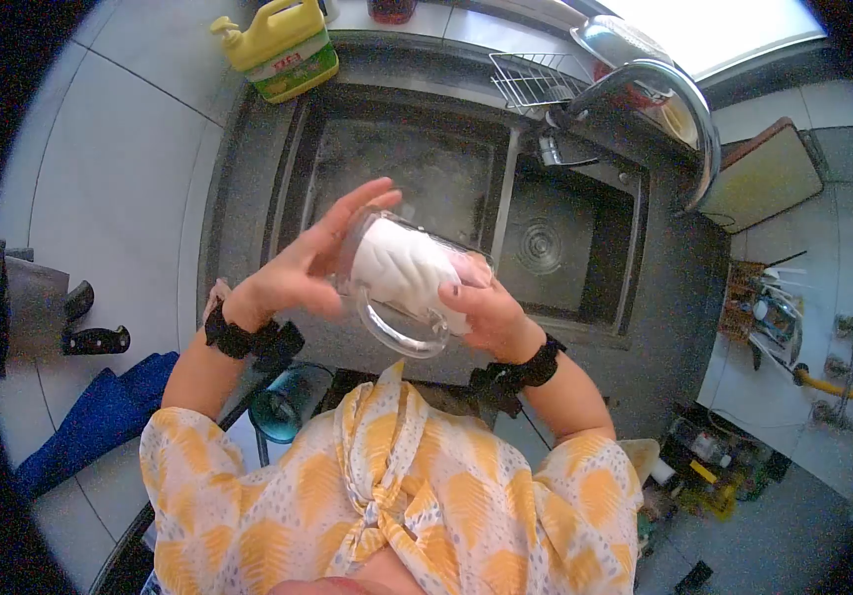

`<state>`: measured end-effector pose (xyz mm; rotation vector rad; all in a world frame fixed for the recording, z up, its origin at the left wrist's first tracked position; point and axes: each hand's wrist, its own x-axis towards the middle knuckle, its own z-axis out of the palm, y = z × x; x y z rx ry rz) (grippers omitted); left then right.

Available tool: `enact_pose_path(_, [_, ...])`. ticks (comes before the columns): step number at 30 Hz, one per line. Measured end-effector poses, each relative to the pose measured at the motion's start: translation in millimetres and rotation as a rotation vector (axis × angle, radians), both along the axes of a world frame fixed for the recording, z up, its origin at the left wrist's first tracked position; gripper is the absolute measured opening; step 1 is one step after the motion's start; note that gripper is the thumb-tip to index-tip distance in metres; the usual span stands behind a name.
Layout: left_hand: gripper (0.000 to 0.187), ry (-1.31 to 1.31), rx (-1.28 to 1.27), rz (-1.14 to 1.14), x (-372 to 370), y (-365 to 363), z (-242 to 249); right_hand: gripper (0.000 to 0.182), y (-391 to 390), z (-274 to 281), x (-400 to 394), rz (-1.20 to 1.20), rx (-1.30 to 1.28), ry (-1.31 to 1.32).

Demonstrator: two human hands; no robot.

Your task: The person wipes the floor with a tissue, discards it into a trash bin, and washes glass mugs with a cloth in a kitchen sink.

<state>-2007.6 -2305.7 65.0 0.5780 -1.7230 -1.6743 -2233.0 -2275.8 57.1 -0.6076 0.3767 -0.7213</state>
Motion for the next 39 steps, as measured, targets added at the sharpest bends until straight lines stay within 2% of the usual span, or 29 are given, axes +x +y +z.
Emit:
enact_pose_path(2, [0.081, 0.263, 0.888, 0.095, 0.3, 4.8, -6.4, 0.074, 5.5, 2.6, -1.5, -0.01, -0.074, 0.224])
enact_pose_path(3, [0.075, 0.15, 1.013, 0.137, -2.8, 7.4, -8.2, 0.074, 5.0, 5.6, -1.2, -0.008, -0.07, 0.224])
enact_pose_path(5, [0.068, 0.095, 1.069, 0.175, -14.2, 13.1, -8.5, 0.069, -0.3, 11.1, 0.9, 0.195, -0.307, 0.346])
enact_pose_path(6, [0.062, 0.038, 1.124, 0.208, -21.5, 15.3, -7.8, 0.069, 2.5, 9.1, 3.6, 0.199, -0.306, 0.344])
enact_pose_path(7, [0.048, -0.045, 1.193, 0.382, -30.3, 16.9, -5.7, 0.071, 7.2, 5.4, 8.1, 0.219, -0.344, 0.33])
enact_pose_path(8, [0.048, -0.043, 1.199, 0.387, -33.7, 19.3, -6.3, 0.073, 11.0, 2.8, 12.0, 0.238, -0.38, 0.316])
enact_pose_path(10, [0.036, -0.054, 1.109, 0.536, -37.4, 22.8, -7.6, 0.077, 10.3, 0.0, 14.3, 0.25, -0.339, 0.273])
enact_pose_path(11, [0.036, -0.056, 1.109, 0.535, -38.9, 23.8, -7.2, 0.076, 8.5, -1.7, 12.8, 0.252, -0.323, 0.215])
enact_pose_path(13, [0.031, -0.068, 0.895, 0.606, -40.0, 29.6, -6.3, 0.076, 9.7, -5.2, 10.0, 0.255, -0.3, 0.155])
enact_pose_path(14, [0.031, -0.073, 0.896, 0.602, -39.8, 30.6, -8.9, 0.075, 11.3, -6.9, 8.6, 0.241, -0.243, 0.163])
enact_pose_path(16, [0.032, -0.006, 0.693, 0.621, -40.2, 30.8, -17.0, 0.074, 11.6, -6.0, 8.5, 0.22, -0.19, 0.177])
enact_pose_path(17, [0.032, -0.004, 0.692, 0.615, -39.9, 30.7, -19.0, 0.073, 10.6, -3.5, 10.7, 0.194, -0.139, 0.218])
enact_pose_path(19, [0.033, 0.017, 0.531, 0.61, -39.5, 30.7, -20.7, 0.072, 9.5, -5.7, 7.5, 0.168, -0.086, 0.259])
enact_pose_path(21, [0.034, 0.023, 0.484, 0.581, -39.2, 30.2, -13.5, 0.074, 11.0, -16.9, 0.3, 0.148, -0.391, 0.435])
enact_pose_path(22, [0.036, 0.03, 0.435, 0.55, -39.2, 29.7, -10.7, 0.074, 12.4, -12.5, 2.7, 0.148, -0.391, 0.434])
enact_pose_path(24, [0.039, 0.055, 0.397, 0.526, -38.8, 26.9, -10.1, 0.07, 15.0, 0.0, 10.9, -0.017, 0.175, -0.203])
enact_pose_path(25, [0.043, 0.081, 0.36, 0.504, -37.9, 25.8, -10.2, 0.07, 14.4, -2.1, 10.9, -0.019, 0.173, -0.205])
enact_pose_path(26, [0.043, 0.079, 0.358, 0.501, -37.5, 25.2, -13.0, 0.07, 13.6, -6.4, 10.3, -0.044, 0.278, -0.277])
enact_pose_path(27, [0.046, 0.059, 0.233, 0.512, -37.3, 24.6, -18.1, 0.07, 12.1, -8.7, 9.8, -0.068, 0.381, -0.35])
enact_pose_path(28, [0.05, 0.039, 0.112, 0.522, -37.4, 24.6, -21.7, 0.07, 11.2, -6.5, 10.3, -0.069, 0.38, -0.352])
enact_pose_path(29, [0.05, 0.037, 0.111, 0.52, -38.3, 23.2, -22.8, 0.069, 10.2, -2.4, 11.6, -0.148, 0.454, -0.294])
enact_pose_path(30, [0.045, 0.144, 0.107, 0.502, -39.8, 21.0, -23.9, 0.069, 9.9, -0.4, 13.1, -0.227, 0.528, -0.234])
enact_pose_path(31, [0.041, 0.254, 0.102, 0.483, -41.3, 19.7, -25.3, 0.069, 11.5, -1.9, 14.3, -0.229, 0.527, -0.233])
enact_pose_path(34, [0.043, 0.263, 0.089, 0.476, -42.1, 22.7, -34.5, 0.069, 21.9, -24.0, 9.7, -0.262, 0.583, -0.343])
enact_pose_path(36, [0.042, 0.265, 0.076, 0.464, -44.9, 22.7, -33.7, 0.061, 34.8, -54.7, 1.1, -0.482, 0.2, 0.253])
enact_pose_path(37, [0.042, 0.27, 0.059, 0.458, -46.0, 23.2, -33.1, 0.061, 28.8, -43.0, 0.4, -0.484, 0.205, 0.256])
enact_pose_path(38, [0.042, 0.271, 0.062, 0.454, -46.6, 22.5, -31.9, 0.058, 15.4, -20.3, 0.9, -0.352, 0.263, 0.11])
enact_pose_path(39, [0.05, 0.194, 0.026, 0.457, -47.1, 20.6, -30.5, 0.055, 7.1, -5.7, 1.0, -0.216, 0.316, -0.035])
